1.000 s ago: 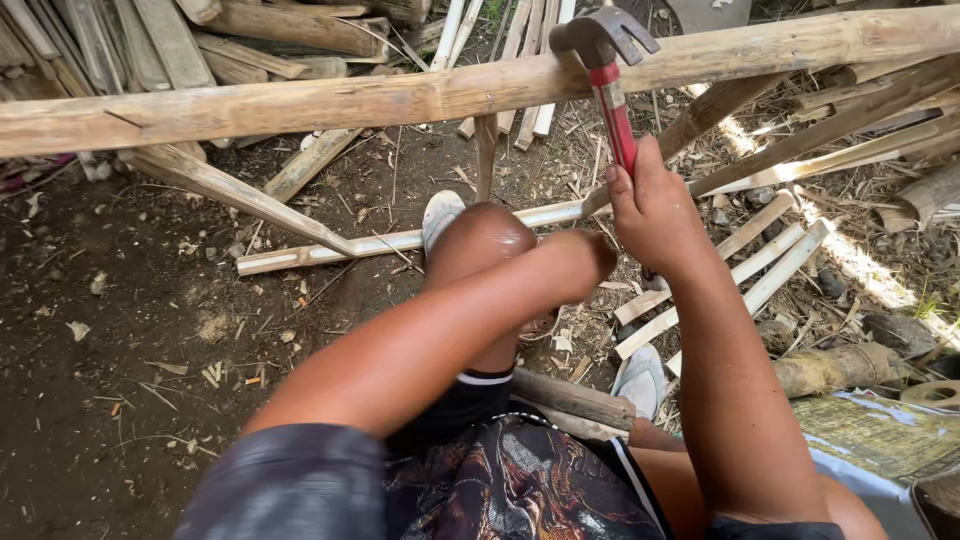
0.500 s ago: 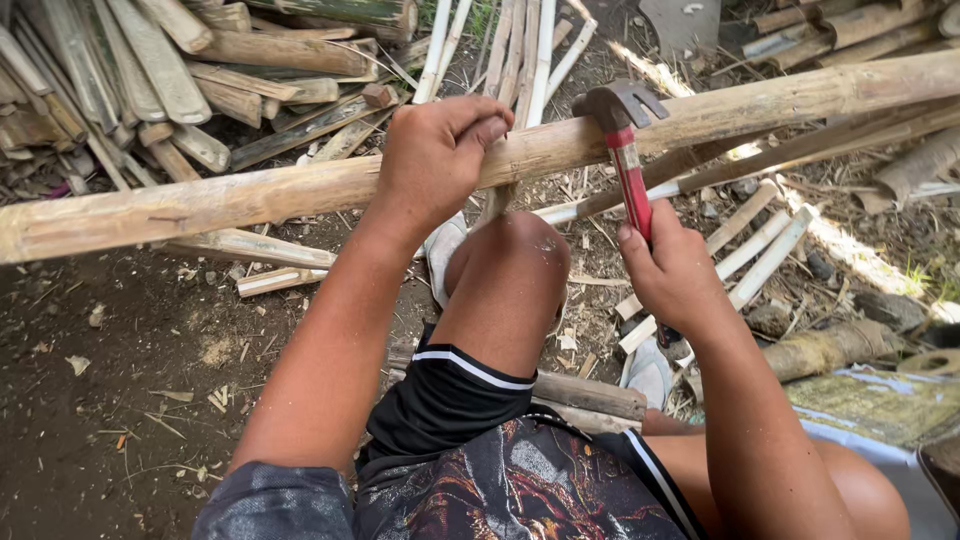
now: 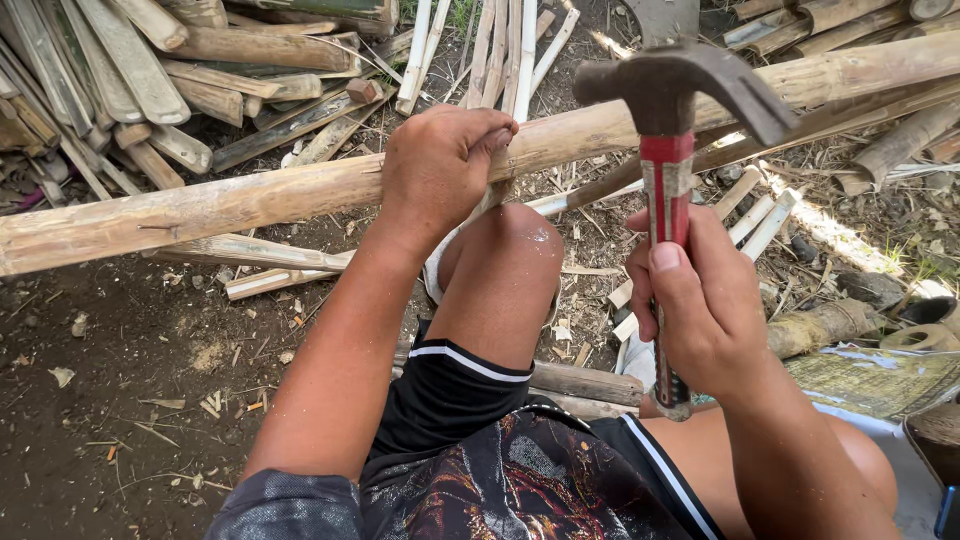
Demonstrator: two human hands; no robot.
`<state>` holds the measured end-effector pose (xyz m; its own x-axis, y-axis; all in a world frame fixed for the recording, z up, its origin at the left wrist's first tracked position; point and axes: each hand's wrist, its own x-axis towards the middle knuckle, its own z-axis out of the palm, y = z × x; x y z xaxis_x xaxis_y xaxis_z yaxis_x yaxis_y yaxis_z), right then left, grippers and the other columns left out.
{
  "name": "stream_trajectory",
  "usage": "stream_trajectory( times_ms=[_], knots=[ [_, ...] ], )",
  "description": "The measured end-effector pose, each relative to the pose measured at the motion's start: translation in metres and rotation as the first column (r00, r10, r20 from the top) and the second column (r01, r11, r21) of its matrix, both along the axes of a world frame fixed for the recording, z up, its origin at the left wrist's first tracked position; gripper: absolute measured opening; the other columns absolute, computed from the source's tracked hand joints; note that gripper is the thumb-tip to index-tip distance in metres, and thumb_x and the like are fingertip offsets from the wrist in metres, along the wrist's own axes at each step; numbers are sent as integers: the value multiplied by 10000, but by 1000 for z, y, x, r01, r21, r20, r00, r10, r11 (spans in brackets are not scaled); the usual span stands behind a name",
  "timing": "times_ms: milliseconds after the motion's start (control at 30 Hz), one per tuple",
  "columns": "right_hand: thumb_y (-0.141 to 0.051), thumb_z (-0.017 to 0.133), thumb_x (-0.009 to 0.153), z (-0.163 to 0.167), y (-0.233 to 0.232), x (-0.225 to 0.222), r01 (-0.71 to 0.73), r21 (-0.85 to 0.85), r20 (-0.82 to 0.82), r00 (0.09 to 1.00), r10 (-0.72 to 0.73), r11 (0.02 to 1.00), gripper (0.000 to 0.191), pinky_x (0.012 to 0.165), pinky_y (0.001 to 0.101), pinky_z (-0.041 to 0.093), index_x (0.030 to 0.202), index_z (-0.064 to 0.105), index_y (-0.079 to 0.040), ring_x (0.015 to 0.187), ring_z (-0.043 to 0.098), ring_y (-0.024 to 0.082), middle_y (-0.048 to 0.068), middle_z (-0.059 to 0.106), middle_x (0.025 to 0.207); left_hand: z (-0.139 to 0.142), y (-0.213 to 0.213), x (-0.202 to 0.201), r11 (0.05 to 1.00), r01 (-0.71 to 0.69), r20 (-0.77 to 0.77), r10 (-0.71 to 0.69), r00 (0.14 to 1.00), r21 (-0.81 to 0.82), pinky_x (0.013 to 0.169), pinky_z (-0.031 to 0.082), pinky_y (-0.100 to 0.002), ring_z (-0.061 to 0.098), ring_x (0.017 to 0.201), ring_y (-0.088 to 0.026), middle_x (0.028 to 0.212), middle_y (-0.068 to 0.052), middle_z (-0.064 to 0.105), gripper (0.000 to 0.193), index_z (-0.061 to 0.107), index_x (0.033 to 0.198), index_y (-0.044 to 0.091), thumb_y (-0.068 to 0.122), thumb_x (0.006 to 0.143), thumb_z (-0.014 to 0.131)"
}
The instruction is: The person hammers nails into a wooden frame using a hammer. They repeatedly drive nails into the wood, adjust the frame, and continue hammering until the task is complete.
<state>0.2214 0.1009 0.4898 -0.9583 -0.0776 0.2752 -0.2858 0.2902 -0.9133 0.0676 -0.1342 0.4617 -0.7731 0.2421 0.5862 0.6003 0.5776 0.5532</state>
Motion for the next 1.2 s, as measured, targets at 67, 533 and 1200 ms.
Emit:
stream_trajectory(
  times_ms=[67, 533, 1200],
  knots=[
    [-238, 390, 1130, 13, -5, 7, 3, 76, -106, 994, 5, 997, 323, 515, 231, 445, 1283, 509, 21, 563, 533, 77, 41, 574, 787, 0, 0, 0, 1000, 6, 1, -7, 1000, 8, 730, 562, -399, 730, 822, -251, 881, -65, 777, 112, 819, 1006, 157, 173, 929, 740],
    [-268, 440, 1099, 57, -35, -4, 93, 237, -149, 987, -58, 967, 279, 506, 305, 446, 1195, 556, -32, 506, 558, 95, 17, 596, 634, 6, -3, 1, 1000, -22, 31, 22, 999, -20, 726, 560, -385, 727, 806, -229, 885, -64, 779, 131, 824, 1009, 159, 178, 900, 753],
    [-227, 347, 1123, 70, -37, 5, -44, 15, -328, 943, 46, 999, 329, 495, 194, 417, 1338, 421, 11, 540, 500, 47, -1, 535, 783, 14, -24, -7, 758, -104, 153, 261, 953, -644, 782, 580, -459, 744, 850, -362, 888, -195, 747, 260, 752, 941, 44, 211, 744, 783]
  ],
)
